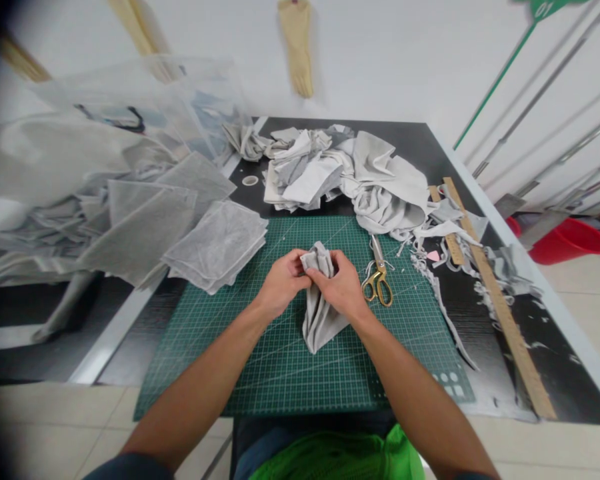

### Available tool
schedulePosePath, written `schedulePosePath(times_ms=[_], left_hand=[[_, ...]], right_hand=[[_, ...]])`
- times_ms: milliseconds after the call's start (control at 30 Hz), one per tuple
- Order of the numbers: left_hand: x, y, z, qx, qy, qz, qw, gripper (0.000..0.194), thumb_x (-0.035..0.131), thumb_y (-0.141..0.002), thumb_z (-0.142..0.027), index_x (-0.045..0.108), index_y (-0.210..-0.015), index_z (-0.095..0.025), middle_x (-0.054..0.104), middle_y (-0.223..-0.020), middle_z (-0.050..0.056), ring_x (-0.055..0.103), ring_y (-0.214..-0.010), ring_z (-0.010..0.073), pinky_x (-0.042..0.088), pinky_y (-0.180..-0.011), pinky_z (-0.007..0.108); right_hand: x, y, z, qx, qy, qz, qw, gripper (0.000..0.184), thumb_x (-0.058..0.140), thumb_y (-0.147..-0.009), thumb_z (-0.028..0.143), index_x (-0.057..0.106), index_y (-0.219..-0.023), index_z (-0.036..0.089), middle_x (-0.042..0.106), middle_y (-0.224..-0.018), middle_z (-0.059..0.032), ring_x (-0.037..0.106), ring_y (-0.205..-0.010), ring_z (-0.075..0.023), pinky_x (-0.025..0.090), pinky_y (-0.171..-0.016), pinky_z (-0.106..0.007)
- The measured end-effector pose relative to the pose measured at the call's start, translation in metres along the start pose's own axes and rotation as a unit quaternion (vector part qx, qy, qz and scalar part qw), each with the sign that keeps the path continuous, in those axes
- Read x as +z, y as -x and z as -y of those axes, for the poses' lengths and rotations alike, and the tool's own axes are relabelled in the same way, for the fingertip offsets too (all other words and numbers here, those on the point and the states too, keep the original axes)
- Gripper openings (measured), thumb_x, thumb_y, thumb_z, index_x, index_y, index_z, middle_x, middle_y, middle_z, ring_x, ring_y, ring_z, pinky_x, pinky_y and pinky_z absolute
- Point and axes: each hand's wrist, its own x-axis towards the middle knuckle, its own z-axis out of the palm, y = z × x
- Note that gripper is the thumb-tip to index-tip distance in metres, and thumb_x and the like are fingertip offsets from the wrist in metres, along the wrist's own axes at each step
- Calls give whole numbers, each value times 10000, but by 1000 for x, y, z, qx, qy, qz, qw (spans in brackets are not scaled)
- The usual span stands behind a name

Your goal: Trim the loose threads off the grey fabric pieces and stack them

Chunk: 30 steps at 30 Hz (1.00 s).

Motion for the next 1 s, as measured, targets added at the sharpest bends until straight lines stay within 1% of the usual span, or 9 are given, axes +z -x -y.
schedulePosePath(times_ms=[133, 233, 300, 400, 433, 533, 633, 867, 1000], left_hand=[[-6, -1, -4, -42, 50, -45, 997, 294, 651, -580, -35, 656, -837, -178, 658, -767, -21, 618, -720, 145, 459, -675, 256], [-18, -7, -8, -76, 98, -87, 989, 207, 750, -676, -193, 684, -870, -163, 705, -820, 28, 651, -761, 183, 496, -716, 303], [-31, -13, -10, -61, 89, -124, 986, 274, 789, -696, -274, 693, -925, -158, 730, -875, 54, 665, -785, 200, 508, -735, 323], [-54, -22, -11, -7, 43, -186, 982, 295, 796, -688, -270, 684, -934, -152, 735, -898, 57, 663, -784, 194, 507, -730, 312], [-61, -24, -11, 1, 31, -191, 981, 297, 797, -685, -266, 684, -934, -148, 732, -887, 54, 659, -780, 190, 505, -725, 306], [-76, -28, -10, 0, -8, -177, 984, 316, 811, -672, -274, 680, -928, -142, 722, -852, 41, 648, -754, 182, 501, -704, 295], [-82, -29, -10, -3, -36, -162, 986, 302, 810, -676, -286, 679, -905, -139, 719, -828, 31, 650, -756, 181, 494, -693, 282], [-94, -30, -9, -38, -36, -90, 995, 330, 872, -622, -283, 655, -834, -154, 682, -731, 5, 594, -644, 146, 443, -638, 269], [-97, -32, -6, -34, -46, -95, 994, 311, 868, -621, -265, 661, -825, -154, 680, -742, 11, 587, -642, 139, 389, -601, 255]], right_hand=[[-1, 0, -5, -2, -40, -28, 999, 257, 655, -878, 474, 637, -943, 226, 661, -843, -3, 578, -758, -187, 461, -697, -305], [-6, -5, -13, 2, -60, -86, 994, 284, 616, -895, 496, 638, -994, 231, 670, -876, -15, 573, -767, -195, 463, -687, -306], [-13, -11, -20, 0, -58, -127, 990, 320, 606, -888, 497, 644, -1044, 220, 679, -902, -29, 577, -788, -203, 470, -696, -311], [-29, -22, -29, 10, -21, -182, 983, 344, 623, -859, 489, 656, -1039, 198, 681, -891, -32, 559, -779, -200, 463, -692, -307], [-35, -26, -33, 18, -7, -193, 981, 336, 648, -839, 473, 661, -1022, 192, 677, -881, -28, 547, -763, -192, 456, -684, -303], [-51, -36, -42, 45, 44, -225, 972, 300, 734, -756, 416, 668, -931, 182, 641, -789, -3, 509, -696, -166, 428, -650, -292], [-63, -43, -52, 45, 41, -229, 971, 322, 758, -725, 390, 677, -948, 172, 656, -813, -5, 532, -691, -157, 436, -658, -291], [-81, -57, -73, 37, 58, -249, 966, 310, 660, -794, 434, 675, -926, 154, 623, -754, -5, 510, -657, -151, 420, -632, -285], [-88, -58, -76, 27, 101, -260, 960, 268, 638, -804, 413, 675, -885, 161, 610, -719, -3, 484, -644, -156, 385, -629, -297]])
